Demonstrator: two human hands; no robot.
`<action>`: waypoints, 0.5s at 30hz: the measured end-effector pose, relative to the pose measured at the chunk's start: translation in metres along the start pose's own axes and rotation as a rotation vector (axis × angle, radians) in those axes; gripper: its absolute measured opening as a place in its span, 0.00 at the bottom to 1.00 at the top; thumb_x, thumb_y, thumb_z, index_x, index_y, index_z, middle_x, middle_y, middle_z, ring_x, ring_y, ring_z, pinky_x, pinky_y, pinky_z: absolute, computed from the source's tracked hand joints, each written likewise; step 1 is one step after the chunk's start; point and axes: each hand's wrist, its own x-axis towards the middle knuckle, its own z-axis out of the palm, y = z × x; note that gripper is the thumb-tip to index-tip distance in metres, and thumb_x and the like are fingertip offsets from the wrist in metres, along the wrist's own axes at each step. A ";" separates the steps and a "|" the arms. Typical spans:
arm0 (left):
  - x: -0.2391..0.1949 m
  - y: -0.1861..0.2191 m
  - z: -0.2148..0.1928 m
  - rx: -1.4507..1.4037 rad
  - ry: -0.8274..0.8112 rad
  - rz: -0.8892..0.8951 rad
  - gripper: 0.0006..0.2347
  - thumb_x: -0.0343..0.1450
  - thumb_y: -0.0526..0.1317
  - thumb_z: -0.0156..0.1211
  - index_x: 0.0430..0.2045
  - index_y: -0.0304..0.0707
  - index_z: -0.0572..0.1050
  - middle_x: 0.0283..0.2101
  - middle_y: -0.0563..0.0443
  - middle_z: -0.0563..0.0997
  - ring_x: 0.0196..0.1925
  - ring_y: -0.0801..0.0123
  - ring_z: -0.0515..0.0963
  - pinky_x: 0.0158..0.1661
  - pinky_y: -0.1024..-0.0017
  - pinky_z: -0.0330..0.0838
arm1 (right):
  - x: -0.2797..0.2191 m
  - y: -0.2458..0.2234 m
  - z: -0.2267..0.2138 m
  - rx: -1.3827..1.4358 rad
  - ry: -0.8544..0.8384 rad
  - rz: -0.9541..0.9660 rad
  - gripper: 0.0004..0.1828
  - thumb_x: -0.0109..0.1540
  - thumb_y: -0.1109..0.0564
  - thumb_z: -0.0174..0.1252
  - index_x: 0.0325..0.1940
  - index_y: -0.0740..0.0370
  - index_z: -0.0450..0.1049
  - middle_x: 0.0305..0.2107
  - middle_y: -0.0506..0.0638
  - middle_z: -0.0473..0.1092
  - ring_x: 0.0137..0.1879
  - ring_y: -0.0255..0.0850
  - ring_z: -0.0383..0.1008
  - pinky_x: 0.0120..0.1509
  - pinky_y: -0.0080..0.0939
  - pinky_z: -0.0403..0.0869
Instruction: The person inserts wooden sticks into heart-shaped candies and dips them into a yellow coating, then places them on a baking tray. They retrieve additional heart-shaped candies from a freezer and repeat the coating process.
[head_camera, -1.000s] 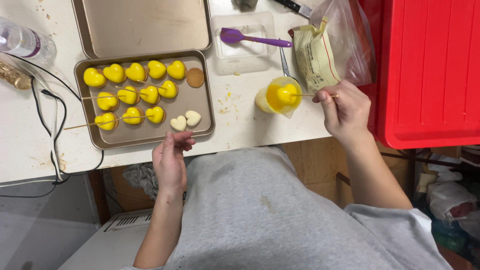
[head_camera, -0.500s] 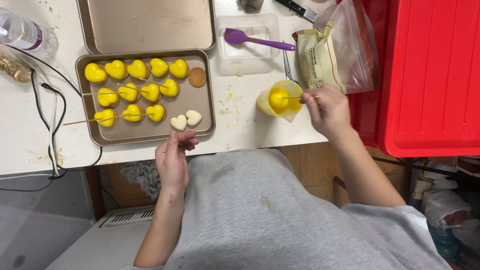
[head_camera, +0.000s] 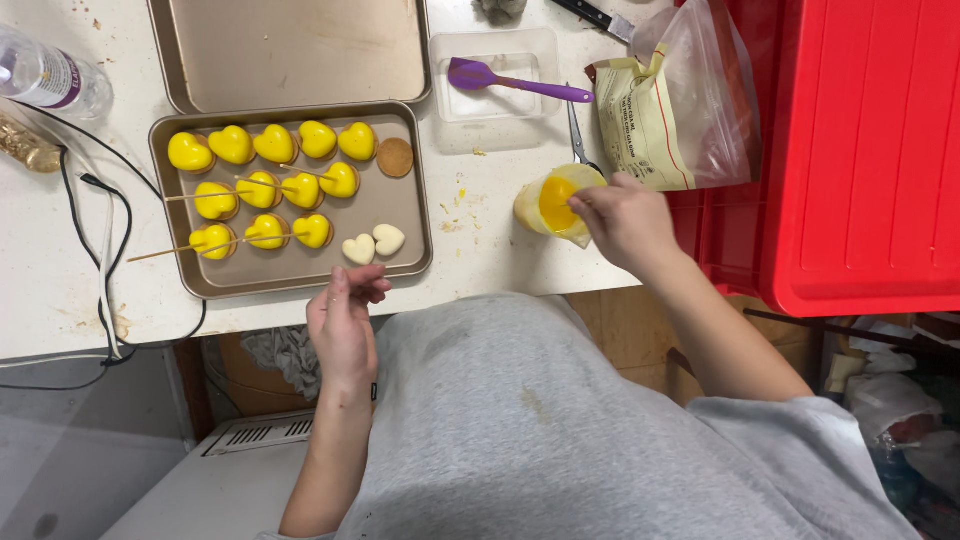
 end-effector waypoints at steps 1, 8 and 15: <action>0.001 0.001 0.000 -0.004 0.006 0.002 0.19 0.81 0.46 0.47 0.39 0.23 0.79 0.37 0.43 0.82 0.40 0.67 0.78 0.45 0.69 0.69 | -0.001 0.000 -0.009 0.022 0.029 0.011 0.06 0.64 0.55 0.65 0.38 0.59 0.83 0.28 0.51 0.77 0.34 0.46 0.72 0.35 0.47 0.72; 0.002 0.001 0.004 0.010 -0.044 0.014 0.19 0.82 0.47 0.47 0.39 0.24 0.80 0.38 0.44 0.82 0.40 0.67 0.78 0.45 0.70 0.69 | -0.018 -0.014 -0.078 0.161 0.171 0.065 0.07 0.71 0.60 0.63 0.37 0.61 0.79 0.28 0.52 0.73 0.33 0.46 0.71 0.38 0.44 0.69; -0.003 0.000 0.003 0.032 -0.046 0.008 0.19 0.81 0.47 0.47 0.38 0.25 0.80 0.38 0.44 0.83 0.40 0.68 0.78 0.45 0.70 0.70 | -0.018 -0.013 -0.072 0.210 0.236 0.035 0.11 0.75 0.59 0.58 0.38 0.62 0.77 0.31 0.52 0.75 0.35 0.45 0.73 0.40 0.43 0.70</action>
